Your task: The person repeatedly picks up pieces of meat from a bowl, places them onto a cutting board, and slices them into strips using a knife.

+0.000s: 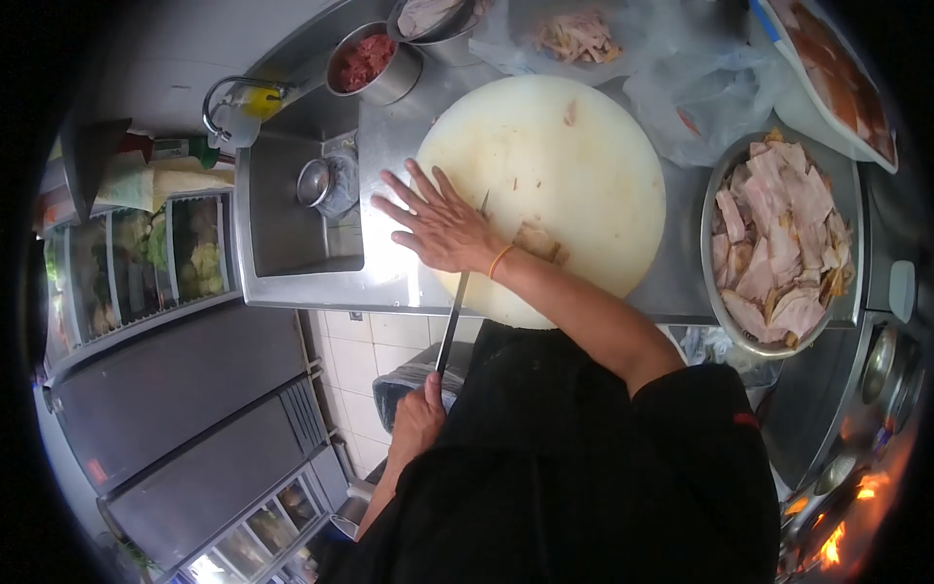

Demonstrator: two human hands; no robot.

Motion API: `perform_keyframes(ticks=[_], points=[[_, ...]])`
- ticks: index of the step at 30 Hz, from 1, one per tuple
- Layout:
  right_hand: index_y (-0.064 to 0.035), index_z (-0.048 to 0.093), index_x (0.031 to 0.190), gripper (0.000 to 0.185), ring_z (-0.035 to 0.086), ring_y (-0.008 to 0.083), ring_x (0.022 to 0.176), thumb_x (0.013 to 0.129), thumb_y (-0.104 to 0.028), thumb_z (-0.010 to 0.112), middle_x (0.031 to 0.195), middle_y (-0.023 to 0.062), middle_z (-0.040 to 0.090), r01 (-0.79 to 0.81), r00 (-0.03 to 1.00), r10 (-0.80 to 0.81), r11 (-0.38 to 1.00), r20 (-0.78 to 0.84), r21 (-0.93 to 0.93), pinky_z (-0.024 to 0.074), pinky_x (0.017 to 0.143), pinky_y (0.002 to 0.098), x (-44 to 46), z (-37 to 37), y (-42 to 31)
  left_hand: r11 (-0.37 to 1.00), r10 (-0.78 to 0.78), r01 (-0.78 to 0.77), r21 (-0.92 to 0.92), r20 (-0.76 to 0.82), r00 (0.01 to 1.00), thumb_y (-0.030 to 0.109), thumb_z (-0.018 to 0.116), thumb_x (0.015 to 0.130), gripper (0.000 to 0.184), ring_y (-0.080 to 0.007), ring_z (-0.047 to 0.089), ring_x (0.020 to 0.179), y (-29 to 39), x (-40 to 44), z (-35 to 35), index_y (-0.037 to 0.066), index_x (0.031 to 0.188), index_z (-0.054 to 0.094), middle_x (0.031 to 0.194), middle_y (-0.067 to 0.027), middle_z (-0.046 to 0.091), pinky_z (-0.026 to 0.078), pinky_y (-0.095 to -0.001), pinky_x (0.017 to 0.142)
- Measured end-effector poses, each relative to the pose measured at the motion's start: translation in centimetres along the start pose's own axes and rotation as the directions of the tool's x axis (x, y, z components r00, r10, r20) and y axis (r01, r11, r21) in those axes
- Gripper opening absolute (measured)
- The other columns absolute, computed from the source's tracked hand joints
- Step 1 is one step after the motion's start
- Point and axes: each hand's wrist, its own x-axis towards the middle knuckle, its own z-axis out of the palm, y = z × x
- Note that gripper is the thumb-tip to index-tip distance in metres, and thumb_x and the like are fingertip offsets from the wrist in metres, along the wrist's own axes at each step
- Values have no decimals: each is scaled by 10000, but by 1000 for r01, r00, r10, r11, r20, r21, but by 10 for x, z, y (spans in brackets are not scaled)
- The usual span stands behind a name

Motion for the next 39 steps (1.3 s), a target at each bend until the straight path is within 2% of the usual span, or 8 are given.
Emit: perform_keyframes(ticks=[3, 8, 13, 23, 27, 32, 34, 39], points=[[-112, 319, 1596, 637, 62, 435, 1568, 1056, -422, 456, 1696, 200, 152, -136, 989, 149, 923, -8, 359, 116, 1268, 562, 21, -5, 25, 980, -3, 29, -197, 129, 992, 605, 299, 1066, 819, -551, 638, 967, -4, 14, -9, -87, 866, 689, 886, -365, 665, 477, -577, 871], [-41, 505, 1429, 472, 475, 392, 1377, 1039, -300, 557, 1458, 235, 514, -134, 870, 394, 768, -297, 626, 383, 1153, 427, 21, -74, 55, 941, -112, 183, -286, 248, 962, 672, 263, 1046, 895, -537, 638, 989, -9, 24, -11, -95, 914, 706, 877, -361, 666, 466, -527, 891], [-43, 731, 919, 135, 627, 327, 973, 808, -8, 662, 969, 122, 722, -282, 927, 335, 919, -168, 275, 523, 893, 406, -21, -86, 59, 983, -34, 58, -175, 138, 990, 615, 265, 1068, 848, -572, 616, 1001, 7, 13, -29, -87, 893, 706, 928, -390, 656, 456, -572, 900], [7, 697, 831, 161, 619, 358, 880, 722, 43, 584, 834, 143, 688, -136, 969, 177, 965, -173, 225, 523, 854, 423, -57, -56, 38, 989, 85, -80, -125, 33, 996, 539, 300, 1088, 772, -615, 577, 1026, 19, 40, -16, -100, 923, 701, 948, -409, 637, 465, -606, 901], [-4, 686, 860, 116, 632, 354, 903, 761, 33, 639, 874, 139, 691, -205, 937, 260, 949, -232, 238, 519, 853, 419, -63, -64, 38, 927, 57, -18, -374, 92, 994, 637, 283, 1064, 845, -438, 666, 679, 9, 59, -17, -64, 791, 670, 690, -261, 658, 543, -523, 730], [-39, 706, 927, 103, 668, 285, 908, 826, -25, 719, 916, 114, 707, -339, 823, 490, 830, -289, 443, 525, 827, 381, -67, -84, 28, 373, 270, 135, -918, 247, 930, 774, 193, 1008, 874, -124, 449, 357, 23, 40, -59, 61, 705, 598, 475, -13, 456, 557, -371, 560], [-51, 718, 944, 103, 684, 234, 893, 843, -46, 737, 928, 96, 721, -382, 784, 560, 776, -270, 501, 526, 818, 353, -73, -98, 18, -202, 625, 278, -939, 95, 775, 780, 187, 1002, 885, -159, 484, 375, 26, 36, -84, 42, 748, 602, 495, -32, 480, 574, -463, 565], [-44, 727, 971, 92, 684, 141, 880, 882, -61, 741, 937, 40, 743, -387, 731, 632, 696, -259, 605, 510, 824, 303, -109, -108, 19, -493, 848, 337, -802, -357, 392, 723, 132, 1029, 851, -175, 468, 346, 40, -11, -182, 40, 851, 609, 502, -62, 502, 594, -508, 596]])
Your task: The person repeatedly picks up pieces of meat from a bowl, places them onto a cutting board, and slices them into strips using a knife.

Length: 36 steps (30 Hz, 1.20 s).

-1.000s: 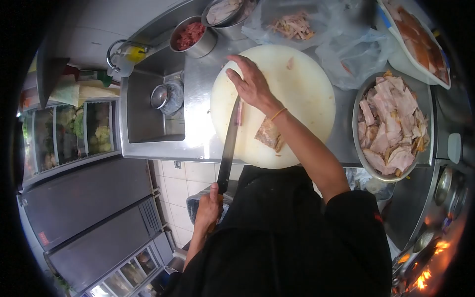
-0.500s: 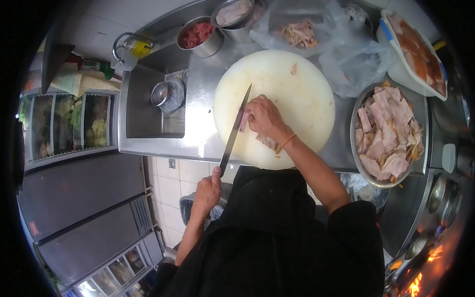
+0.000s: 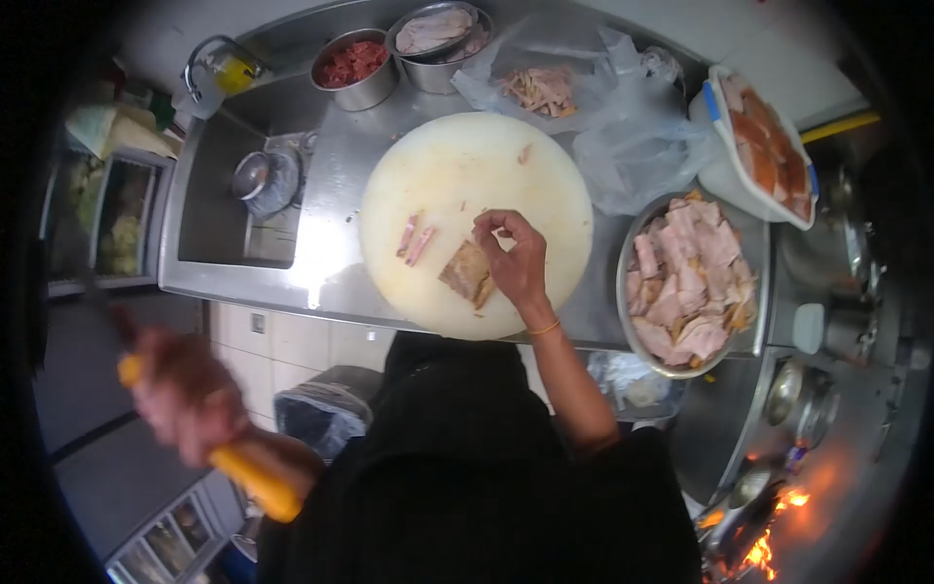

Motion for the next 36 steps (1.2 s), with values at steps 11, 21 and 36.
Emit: perform_keyframes(ticks=[11, 21, 36], points=[[-27, 734, 980, 76, 654, 98, 897, 906, -43, 726, 946, 15, 743, -124, 990, 126, 992, -63, 31, 501, 870, 278, -45, -36, 7, 930, 312, -226, -289, 298, 902, 694, 148, 1037, 813, -191, 488, 387, 21, -31, 23, 33, 879, 595, 531, -74, 512, 577, -537, 677], [-29, 739, 972, 83, 647, 88, 856, 892, -46, 726, 896, 6, 736, -45, 992, 36, 997, -120, -70, 499, 804, 269, -30, -33, 22, 894, 387, -279, -351, 290, 875, 667, 162, 1045, 779, -206, 507, 424, 19, -53, 30, 27, 905, 583, 557, -84, 522, 562, -563, 750], [-11, 742, 1003, 300, 714, 373, 903, 763, -186, 776, 957, 181, 751, -18, 983, -121, 680, -136, -733, 546, 836, 439, 128, -21, 28, 833, 480, -358, -423, 230, 846, 628, 184, 1056, 728, -228, 534, 480, 23, -101, 27, 18, 943, 564, 596, -100, 536, 539, -603, 860]])
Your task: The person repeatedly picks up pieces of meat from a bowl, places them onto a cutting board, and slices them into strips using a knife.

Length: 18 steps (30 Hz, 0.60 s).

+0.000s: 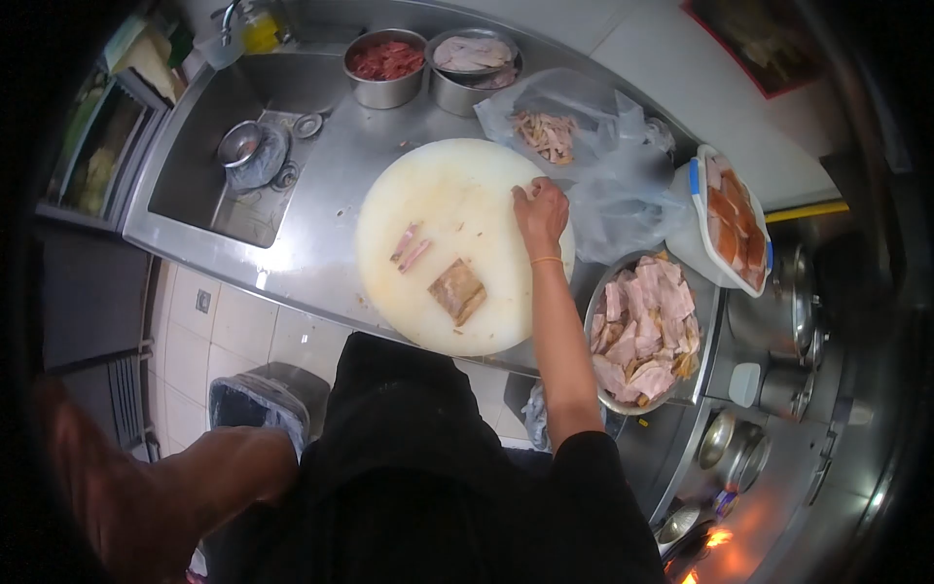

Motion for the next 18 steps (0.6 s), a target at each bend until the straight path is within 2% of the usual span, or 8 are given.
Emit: perform_keyframes(ticks=[3, 6, 9, 12, 15, 18], points=[[-3, 740, 959, 277, 716, 374, 902, 722, -146, 754, 918, 181, 755, -1, 998, 3, 1000, 63, -30, 550, 842, 440, 8, 5, -8, 1000, 25, -25, 6, -3, 1000, 620, 188, 1059, 718, -232, 540, 491, 0, -4, 2, 16, 950, 560, 604, -103, 538, 534, -611, 882], [-5, 740, 926, 260, 721, 371, 882, 691, -116, 734, 900, 173, 757, 20, 998, -22, 999, 62, 42, 556, 831, 437, 14, 14, -4, 999, 40, -40, 3, -3, 999, 612, 192, 1061, 708, -236, 546, 502, 0, -6, 4, 14, 958, 556, 612, -107, 541, 530, -619, 904], [-32, 753, 919, 258, 724, 325, 795, 684, -138, 755, 837, 131, 753, 42, 998, -42, 999, 38, -7, 561, 770, 402, 13, 19, -4, 999, 44, -44, -1, -4, 999, 604, 197, 1063, 698, -241, 551, 513, -1, -7, 6, 12, 966, 553, 620, -110, 544, 525, -626, 926], [-27, 739, 890, 244, 722, 322, 786, 675, -139, 759, 817, 118, 747, 38, 999, -38, 998, 17, -54, 562, 765, 394, 16, 26, -1, 999, 36, -36, -9, 7, 999, 596, 201, 1066, 688, -245, 557, 524, -2, -3, 6, 10, 973, 549, 627, -113, 547, 521, -634, 948], [-43, 732, 884, 249, 722, 317, 784, 678, -175, 777, 801, 101, 742, -2, 1000, -2, 993, 31, 119, 557, 756, 391, 19, 25, 3, 1000, 4, -4, -28, 0, 1000, 588, 205, 1068, 678, -250, 562, 536, -4, 4, 4, 9, 981, 545, 635, -116, 550, 516, -642, 970], [-66, 720, 889, 191, 700, 379, 809, 706, -119, 738, 787, 145, 715, 34, 979, -2, 987, -202, 154, 553, 773, 428, 55, 26, 18, 994, -108, 108, 0, -74, 991, 580, 209, 1070, 668, -254, 568, 547, -6, 28, -10, 7, 988, 541, 643, -119, 553, 512, -650, 992]])
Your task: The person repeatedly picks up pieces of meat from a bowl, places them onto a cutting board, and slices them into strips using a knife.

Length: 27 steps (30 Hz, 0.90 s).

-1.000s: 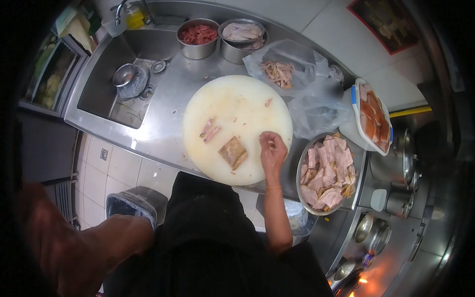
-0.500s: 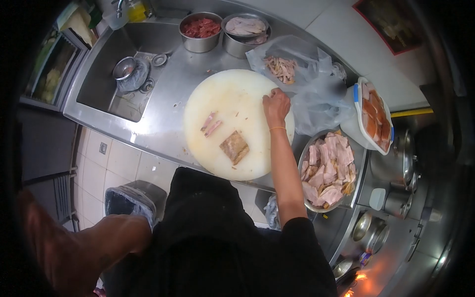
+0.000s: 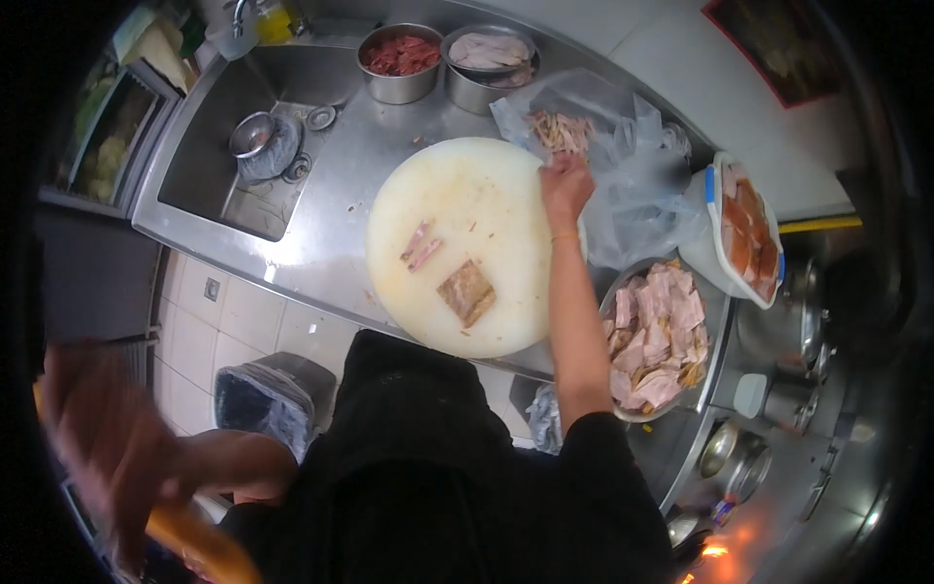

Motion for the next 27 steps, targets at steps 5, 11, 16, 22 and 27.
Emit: perform_keyframes(ticks=[5, 11, 16, 22, 27], points=[[-75, 738, 994, 194, 710, 374, 907, 833, -164, 679, 948, 169, 749, 107, 985, -111, 994, -131, -37, 554, 825, 429, 74, -22, -1, 686, -62, 469, 556, -598, 799, 714, 153, 1033, 783, -182, 492, 352, -4, 26, -61, 72, 852, 564, 517, -36, 503, 566, -430, 496], [-143, 748, 1147, 296, 711, 256, 971, 856, -193, 756, 1143, 106, 734, 126, 954, -150, 986, 258, 106, 560, 839, 368, -4, -67, -30, -211, 409, 937, 280, -845, 345, 654, 356, 1055, 756, -156, 490, 415, -29, -30, -126, 47, 644, 540, 486, -47, 469, 496, -355, 539], [-39, 698, 1030, 274, 620, 367, 1067, 775, -120, 756, 1059, 155, 692, 152, 842, -287, 939, 457, 308, 514, 940, 438, -156, -88, -48, -739, 298, 665, 110, -832, 468, 540, 430, 1072, 686, -534, 654, 796, -53, -65, -153, -43, 757, 609, 748, -320, 653, 518, -563, 723], [-9, 692, 1019, 260, 633, 342, 967, 780, -97, 744, 1004, 146, 686, -66, 920, -72, 940, 386, 334, 535, 848, 420, -200, -79, -55, -803, 296, 596, -12, -876, 382, 555, 421, 1065, 662, -592, 619, 879, -59, -81, -158, -37, 858, 634, 829, -373, 652, 489, -624, 797], [-10, 692, 1012, 259, 645, 345, 926, 778, -106, 748, 976, 143, 687, -78, 933, -58, 931, 356, 356, 542, 820, 424, -202, -75, -54, -809, 321, 587, -42, -868, 380, 547, 423, 1065, 655, -590, 623, 889, -61, -84, -153, -38, 861, 637, 840, -372, 658, 490, -627, 801]])
